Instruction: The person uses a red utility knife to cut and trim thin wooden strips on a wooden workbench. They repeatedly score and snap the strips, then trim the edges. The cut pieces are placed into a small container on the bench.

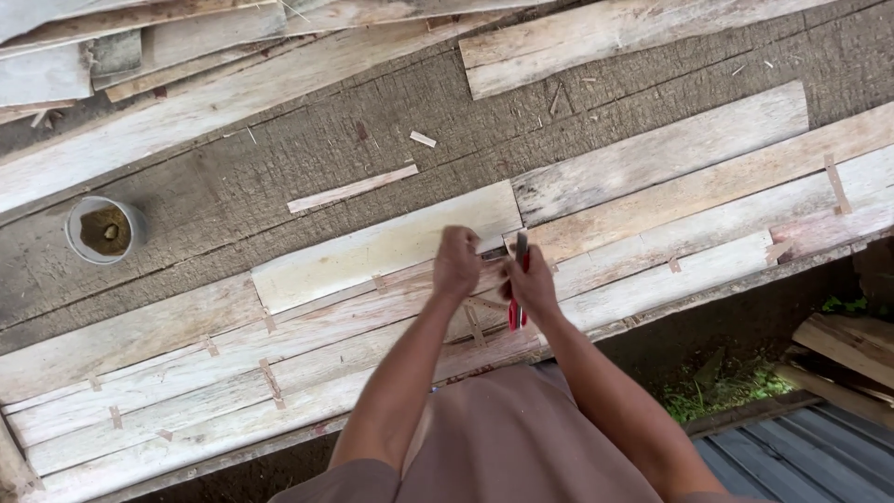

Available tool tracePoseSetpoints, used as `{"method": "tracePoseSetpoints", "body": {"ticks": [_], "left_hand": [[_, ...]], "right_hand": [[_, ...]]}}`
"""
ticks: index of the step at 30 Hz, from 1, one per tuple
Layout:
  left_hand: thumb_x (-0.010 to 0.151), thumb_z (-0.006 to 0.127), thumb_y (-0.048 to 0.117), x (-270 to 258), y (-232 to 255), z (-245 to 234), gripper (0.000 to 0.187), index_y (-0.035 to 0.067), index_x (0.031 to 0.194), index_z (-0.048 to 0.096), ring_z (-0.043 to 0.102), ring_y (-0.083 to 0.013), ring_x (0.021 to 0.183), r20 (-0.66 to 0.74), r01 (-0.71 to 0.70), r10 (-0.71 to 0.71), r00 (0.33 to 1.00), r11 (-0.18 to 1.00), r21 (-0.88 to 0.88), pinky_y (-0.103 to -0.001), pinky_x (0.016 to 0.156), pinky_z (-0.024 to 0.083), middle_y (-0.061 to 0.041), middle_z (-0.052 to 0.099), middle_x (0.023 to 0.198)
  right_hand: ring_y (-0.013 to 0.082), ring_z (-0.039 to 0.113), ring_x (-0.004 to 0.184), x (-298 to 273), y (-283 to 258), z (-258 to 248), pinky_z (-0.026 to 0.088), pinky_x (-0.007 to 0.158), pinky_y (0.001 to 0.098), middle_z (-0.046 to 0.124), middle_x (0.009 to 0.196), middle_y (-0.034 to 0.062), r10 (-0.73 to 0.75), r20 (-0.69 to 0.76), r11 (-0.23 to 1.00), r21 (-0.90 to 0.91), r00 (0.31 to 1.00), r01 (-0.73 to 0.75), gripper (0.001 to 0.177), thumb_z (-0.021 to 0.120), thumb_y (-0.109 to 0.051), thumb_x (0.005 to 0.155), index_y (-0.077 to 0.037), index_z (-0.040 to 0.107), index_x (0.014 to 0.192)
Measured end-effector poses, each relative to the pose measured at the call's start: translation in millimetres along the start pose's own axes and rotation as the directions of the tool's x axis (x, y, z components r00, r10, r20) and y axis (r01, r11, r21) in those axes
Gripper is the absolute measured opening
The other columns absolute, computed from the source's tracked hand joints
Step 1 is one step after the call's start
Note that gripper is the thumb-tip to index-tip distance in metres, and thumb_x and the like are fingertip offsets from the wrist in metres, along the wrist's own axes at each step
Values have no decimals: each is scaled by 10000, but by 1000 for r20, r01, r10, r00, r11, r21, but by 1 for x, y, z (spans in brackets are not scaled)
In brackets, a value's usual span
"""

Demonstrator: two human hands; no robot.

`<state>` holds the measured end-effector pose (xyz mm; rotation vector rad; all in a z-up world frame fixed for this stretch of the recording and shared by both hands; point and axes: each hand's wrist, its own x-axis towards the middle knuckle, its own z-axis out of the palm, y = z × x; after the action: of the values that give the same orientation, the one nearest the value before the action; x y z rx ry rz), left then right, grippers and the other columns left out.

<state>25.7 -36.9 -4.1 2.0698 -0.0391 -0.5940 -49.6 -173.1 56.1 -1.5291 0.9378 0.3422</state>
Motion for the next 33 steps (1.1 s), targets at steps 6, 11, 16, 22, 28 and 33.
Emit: {"method": "tracePoseSetpoints", "body": {"ticks": [6,11,16,22,28,33], "left_hand": [[1000,630,132,23,9,-70,15,142,1010,632,705,-361,959,-295,-43,13,955,994,-96,-444,827,546,-121,682,949],[996,652,121,62,2,-101,53,163,1026,640,707,-326,1011,-413,-118,63,909,987,-110,-436,835,587,-83,687,1011],[996,704,20,86,16,-115,512,137,1469,544,335,-465,1479,-513,-406,319,797,911,-66,-561,1119,494,-218,370,1631],[873,694,326,40,-43,-49,101,263,826,630,642,-223,808,106,-542,611,784,592,597,-420,694,542,54,607,869],[922,735,313,-34,-50,-14,122,224,1003,718,634,-207,896,201,-467,447,872,634,616,-386,766,524,22,597,969],[922,742,150,-75,-14,-27,534,99,1421,559,530,-291,1241,194,-401,360,913,697,594,-422,922,524,-91,534,1312]], "right_hand": [[240,721,664,33,-54,-15,666,598,363,694,949,198,-168,-13,986,5,986,168,334,664,-176,1010,18,543,1254],[223,736,731,49,-123,-1,657,586,327,690,933,164,-228,48,970,-71,972,231,295,682,-132,960,12,566,1190],[202,743,743,91,-152,27,664,590,302,716,932,140,-264,106,939,-200,959,281,263,690,-130,929,-38,607,1161],[530,704,771,99,-110,31,552,631,619,676,781,315,-306,594,459,-592,744,662,204,669,-75,837,-34,555,1002],[423,736,936,44,-67,15,570,821,552,740,872,201,18,192,627,-766,981,138,371,735,-370,792,-154,573,1047],[405,754,881,-5,-39,22,582,814,520,735,928,222,69,8,825,-562,998,-53,314,643,-308,842,-194,550,1120]]}}
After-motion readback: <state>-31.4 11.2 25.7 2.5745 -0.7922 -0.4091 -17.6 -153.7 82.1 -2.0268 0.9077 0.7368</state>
